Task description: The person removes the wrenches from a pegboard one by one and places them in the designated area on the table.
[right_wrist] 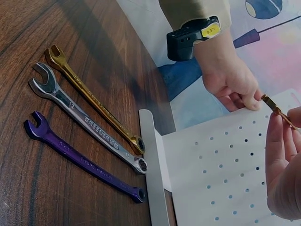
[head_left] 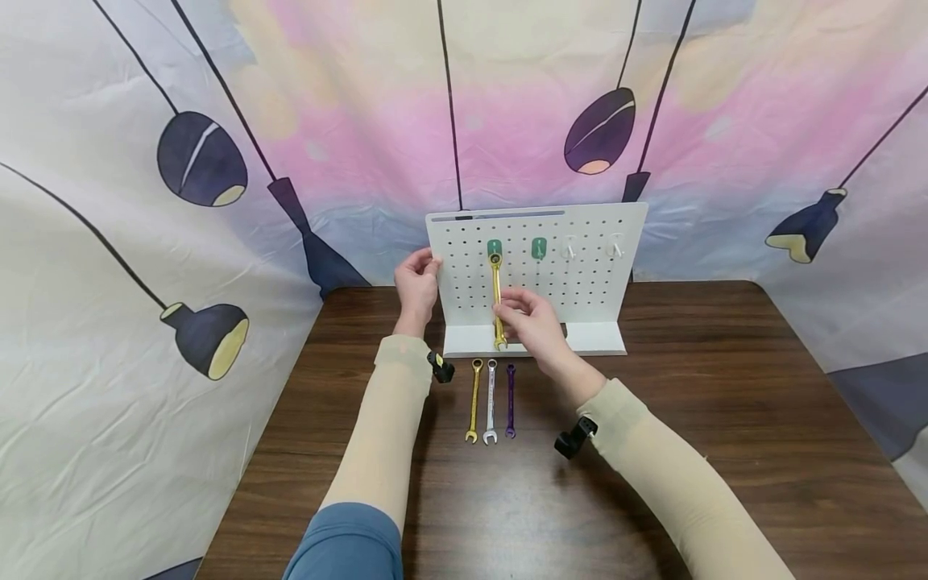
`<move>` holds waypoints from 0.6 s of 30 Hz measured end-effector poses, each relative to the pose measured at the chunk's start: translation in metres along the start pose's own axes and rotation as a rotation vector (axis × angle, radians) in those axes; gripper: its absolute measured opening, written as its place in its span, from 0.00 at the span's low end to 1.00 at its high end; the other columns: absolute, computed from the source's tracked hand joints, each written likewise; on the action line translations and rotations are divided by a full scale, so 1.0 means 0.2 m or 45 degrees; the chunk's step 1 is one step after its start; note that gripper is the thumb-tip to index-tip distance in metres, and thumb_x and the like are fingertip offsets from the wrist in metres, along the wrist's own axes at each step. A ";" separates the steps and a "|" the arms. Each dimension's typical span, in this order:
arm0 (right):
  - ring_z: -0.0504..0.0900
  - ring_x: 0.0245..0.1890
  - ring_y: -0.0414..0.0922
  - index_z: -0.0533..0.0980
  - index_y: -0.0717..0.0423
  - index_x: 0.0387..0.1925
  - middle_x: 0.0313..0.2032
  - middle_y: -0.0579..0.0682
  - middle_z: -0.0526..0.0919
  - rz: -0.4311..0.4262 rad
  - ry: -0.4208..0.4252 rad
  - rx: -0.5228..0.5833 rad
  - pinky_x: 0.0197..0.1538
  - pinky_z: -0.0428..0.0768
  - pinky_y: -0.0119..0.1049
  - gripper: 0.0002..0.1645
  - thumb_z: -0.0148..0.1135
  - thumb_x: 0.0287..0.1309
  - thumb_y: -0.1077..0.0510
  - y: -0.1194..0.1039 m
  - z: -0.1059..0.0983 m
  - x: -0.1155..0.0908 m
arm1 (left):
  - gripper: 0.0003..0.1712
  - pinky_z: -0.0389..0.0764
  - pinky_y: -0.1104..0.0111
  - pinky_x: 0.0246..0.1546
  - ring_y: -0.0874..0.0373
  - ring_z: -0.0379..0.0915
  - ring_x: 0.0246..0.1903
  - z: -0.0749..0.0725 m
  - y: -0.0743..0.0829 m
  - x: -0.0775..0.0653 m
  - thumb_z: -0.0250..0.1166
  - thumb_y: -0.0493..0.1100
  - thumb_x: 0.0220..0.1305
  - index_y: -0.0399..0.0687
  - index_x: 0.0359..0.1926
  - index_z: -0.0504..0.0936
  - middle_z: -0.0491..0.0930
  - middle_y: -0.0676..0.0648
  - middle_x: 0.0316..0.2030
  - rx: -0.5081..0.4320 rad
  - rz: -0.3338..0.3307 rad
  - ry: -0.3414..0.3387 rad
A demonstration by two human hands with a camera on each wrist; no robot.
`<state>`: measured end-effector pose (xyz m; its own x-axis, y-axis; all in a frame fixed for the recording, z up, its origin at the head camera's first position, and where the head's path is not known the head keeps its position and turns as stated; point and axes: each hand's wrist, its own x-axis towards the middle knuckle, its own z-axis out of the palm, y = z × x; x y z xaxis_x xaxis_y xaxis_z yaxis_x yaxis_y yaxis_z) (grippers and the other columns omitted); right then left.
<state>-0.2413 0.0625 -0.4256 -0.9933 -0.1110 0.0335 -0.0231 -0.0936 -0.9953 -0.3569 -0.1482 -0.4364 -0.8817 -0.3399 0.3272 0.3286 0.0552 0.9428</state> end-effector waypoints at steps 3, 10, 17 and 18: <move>0.83 0.35 0.42 0.76 0.65 0.64 0.53 0.63 0.83 -0.005 -0.002 0.002 0.38 0.86 0.34 0.23 0.66 0.71 0.64 0.00 -0.01 0.00 | 0.09 0.75 0.74 0.34 0.64 0.73 0.31 0.00 0.00 0.00 0.72 0.29 0.69 0.30 0.48 0.89 0.81 0.55 0.29 0.002 0.001 0.001; 0.85 0.38 0.44 0.75 0.65 0.66 0.56 0.65 0.83 -0.003 -0.008 -0.032 0.41 0.87 0.34 0.25 0.67 0.71 0.63 0.03 -0.03 -0.03 | 0.09 0.75 0.73 0.34 0.63 0.73 0.30 0.00 -0.01 0.00 0.72 0.29 0.68 0.30 0.48 0.89 0.81 0.55 0.29 -0.020 -0.013 0.004; 0.86 0.40 0.45 0.76 0.68 0.64 0.52 0.61 0.86 -0.004 -0.027 -0.084 0.44 0.88 0.44 0.24 0.66 0.71 0.64 0.11 -0.08 -0.11 | 0.09 0.75 0.74 0.33 0.64 0.73 0.31 0.00 -0.01 0.00 0.72 0.29 0.69 0.30 0.48 0.89 0.81 0.55 0.29 -0.018 0.001 -0.001; 0.86 0.40 0.45 0.76 0.69 0.64 0.51 0.60 0.86 -0.004 -0.030 -0.094 0.45 0.88 0.45 0.24 0.66 0.71 0.64 0.13 -0.09 -0.12 | 0.09 0.75 0.74 0.33 0.63 0.73 0.31 0.00 -0.01 0.00 0.72 0.29 0.69 0.30 0.48 0.89 0.81 0.55 0.30 -0.016 0.001 0.000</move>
<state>-0.2200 0.0810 -0.4537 -0.9902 -0.1344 0.0381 -0.0356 -0.0210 -0.9991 -0.3580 -0.1477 -0.4376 -0.8814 -0.3397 0.3281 0.3337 0.0436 0.9417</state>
